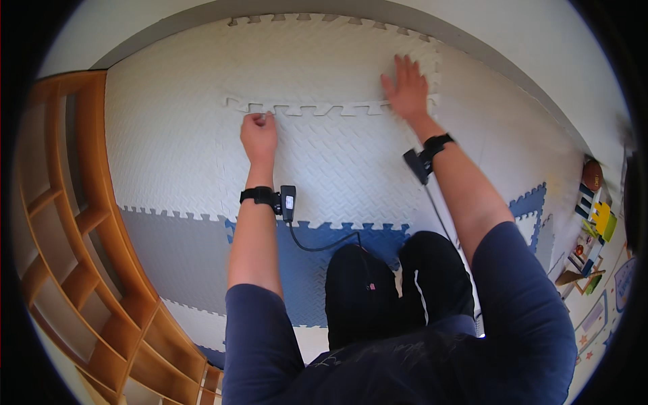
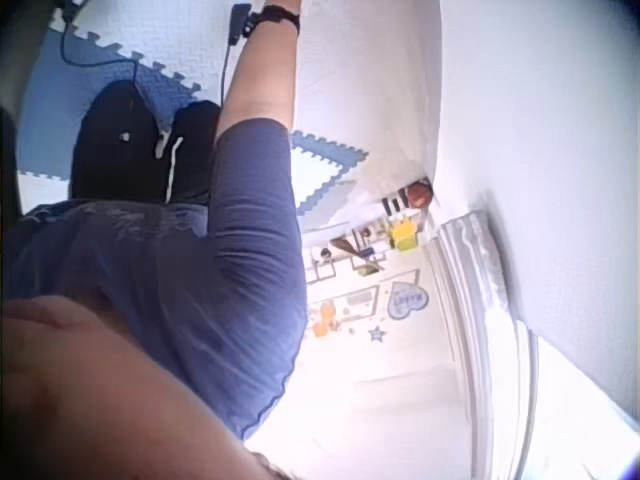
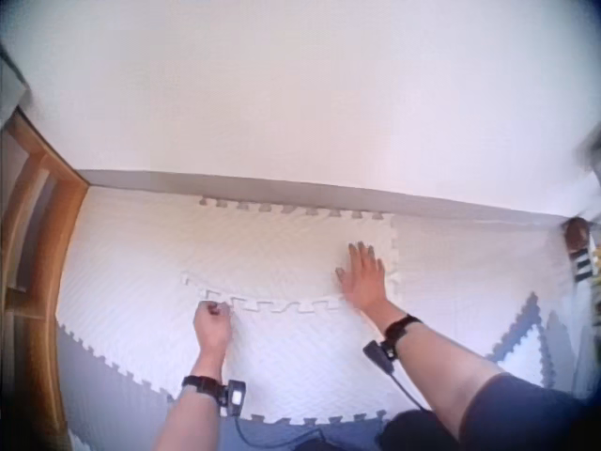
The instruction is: Assemble interlocking foam floor mats on the floor.
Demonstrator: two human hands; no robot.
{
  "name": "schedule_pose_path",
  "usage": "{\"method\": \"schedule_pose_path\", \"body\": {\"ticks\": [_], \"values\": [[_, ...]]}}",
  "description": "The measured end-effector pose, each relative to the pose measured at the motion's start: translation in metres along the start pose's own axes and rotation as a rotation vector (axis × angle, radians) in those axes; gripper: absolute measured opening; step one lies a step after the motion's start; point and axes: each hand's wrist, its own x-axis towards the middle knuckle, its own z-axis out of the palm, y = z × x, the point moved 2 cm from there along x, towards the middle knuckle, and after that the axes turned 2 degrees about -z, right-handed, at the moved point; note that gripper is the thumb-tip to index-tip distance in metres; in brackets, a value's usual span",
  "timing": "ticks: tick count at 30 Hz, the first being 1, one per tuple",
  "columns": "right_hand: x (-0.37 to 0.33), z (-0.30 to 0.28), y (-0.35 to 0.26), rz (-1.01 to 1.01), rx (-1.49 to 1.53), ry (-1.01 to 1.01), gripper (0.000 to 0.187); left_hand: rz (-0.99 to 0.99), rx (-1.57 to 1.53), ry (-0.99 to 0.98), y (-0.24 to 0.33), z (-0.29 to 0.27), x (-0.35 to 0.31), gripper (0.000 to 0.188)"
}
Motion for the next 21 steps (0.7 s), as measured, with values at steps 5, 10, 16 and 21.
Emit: {"method": "schedule_pose_path", "body": {"ticks": [5, 10, 16, 21], "values": [[-0.027, 0.011, -0.038, -0.004, 0.081, 0.006, 0.063, 0.225, 0.39, 0.499, -0.046, -0.046, 0.057, 0.044], [-0.033, 0.015, -0.041, -0.007, 0.169, -0.018, 0.068, -0.415, 0.499, 0.619, -0.117, -0.115, 0.139, 0.071], [-0.024, 0.01, -0.048, -0.021, 0.114, -0.052, 0.069, -0.668, 0.513, 0.616, -0.123, -0.108, 0.146, 0.085], [-0.022, 0.009, -0.046, -0.068, 0.085, -0.049, 0.068, -0.596, 0.511, 0.628, -0.107, -0.106, 0.142, 0.083]]}}
